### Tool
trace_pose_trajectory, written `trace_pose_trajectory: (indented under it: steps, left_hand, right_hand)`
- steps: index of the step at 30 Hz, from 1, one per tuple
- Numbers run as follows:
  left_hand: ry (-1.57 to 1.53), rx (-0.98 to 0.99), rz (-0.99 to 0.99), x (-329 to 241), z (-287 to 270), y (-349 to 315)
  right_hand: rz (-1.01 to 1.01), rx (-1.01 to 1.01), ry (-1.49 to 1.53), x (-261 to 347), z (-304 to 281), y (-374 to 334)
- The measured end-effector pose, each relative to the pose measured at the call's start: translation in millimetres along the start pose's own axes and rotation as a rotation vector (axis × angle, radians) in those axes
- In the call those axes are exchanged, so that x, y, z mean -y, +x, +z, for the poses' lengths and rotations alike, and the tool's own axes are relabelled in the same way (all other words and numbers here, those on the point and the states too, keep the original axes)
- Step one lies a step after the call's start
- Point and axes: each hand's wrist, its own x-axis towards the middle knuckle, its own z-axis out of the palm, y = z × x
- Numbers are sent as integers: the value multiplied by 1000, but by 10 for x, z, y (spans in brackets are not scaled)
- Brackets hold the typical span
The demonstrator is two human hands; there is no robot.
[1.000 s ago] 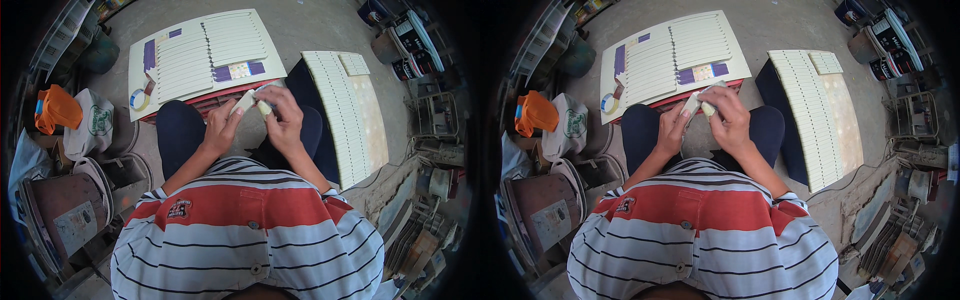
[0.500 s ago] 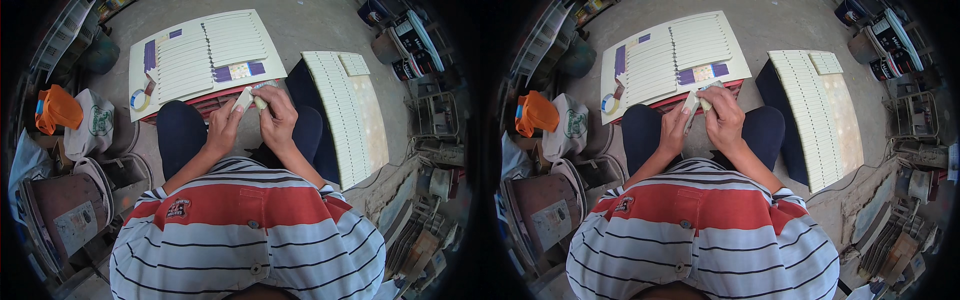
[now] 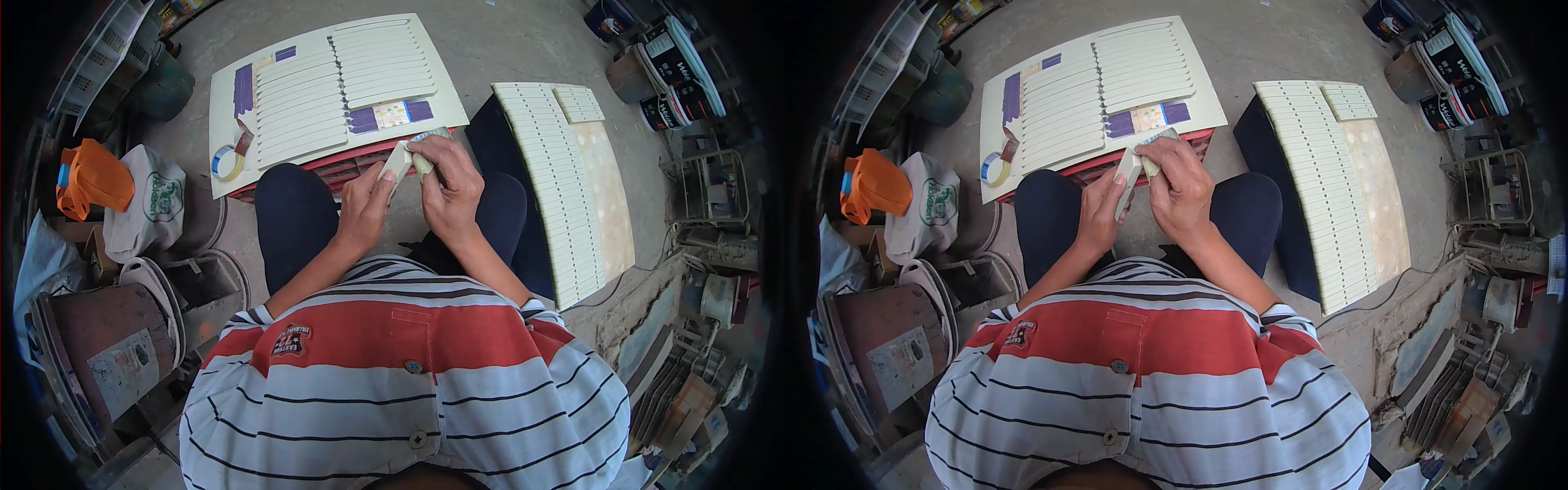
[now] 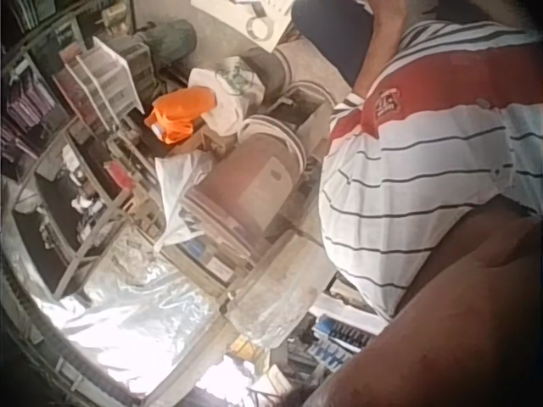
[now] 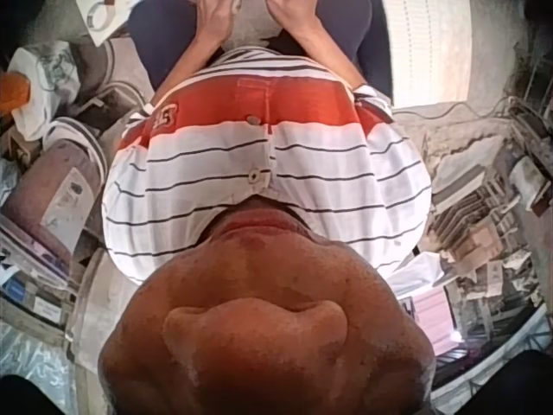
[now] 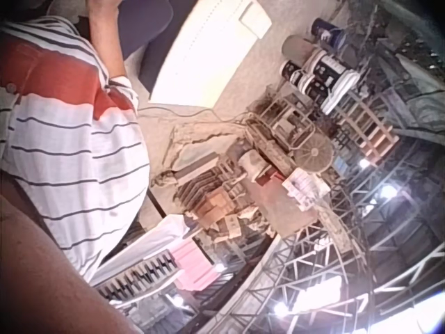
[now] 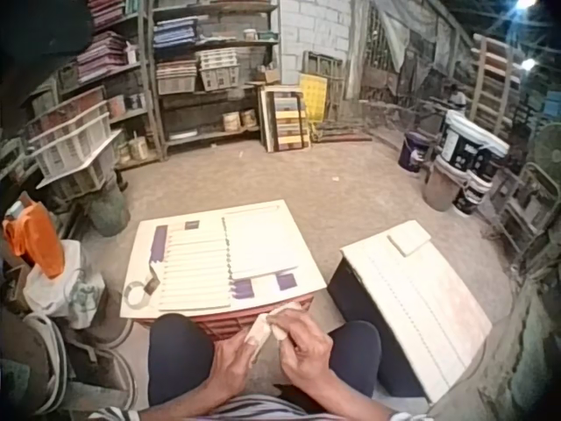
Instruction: The person sits on the floor and assembles white plastic slats by applying adhesive tape to their edges. They tear off pieces of tape, fold the backing, and press the tape onto the slats, then place the finished pieces aside.
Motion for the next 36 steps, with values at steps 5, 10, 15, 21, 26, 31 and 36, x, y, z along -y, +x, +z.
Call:
trace_pose_trajectory:
  steps: [5,10,15,21,26,31,36]
  left_hand:
    - [-33,-2,37,52,-12,4]
    - [-150,4,-42,69,-26,18]
    - [-431,86,-115,74,-144,103]
    - [-611,201,-210,65,-134,84]
    - [-654,239,-256,23,-136,67]
    - [-545,232,-279,0,-149,62]
    - [-536,182,-328,-22,-134,61]
  right_hand:
    - [-6,12,-11,44,-1,-4]
    - [-1,32,-2,19,18,-14]
    - [55,105,69,-44,36,-157]
    - [-9,24,34,-39,4,-78]
    - [-111,56,35,-12,35,-58]
    - [-112,68,-83,-107,41,-6]
    - [-243,138,-164,-102,59,-116]
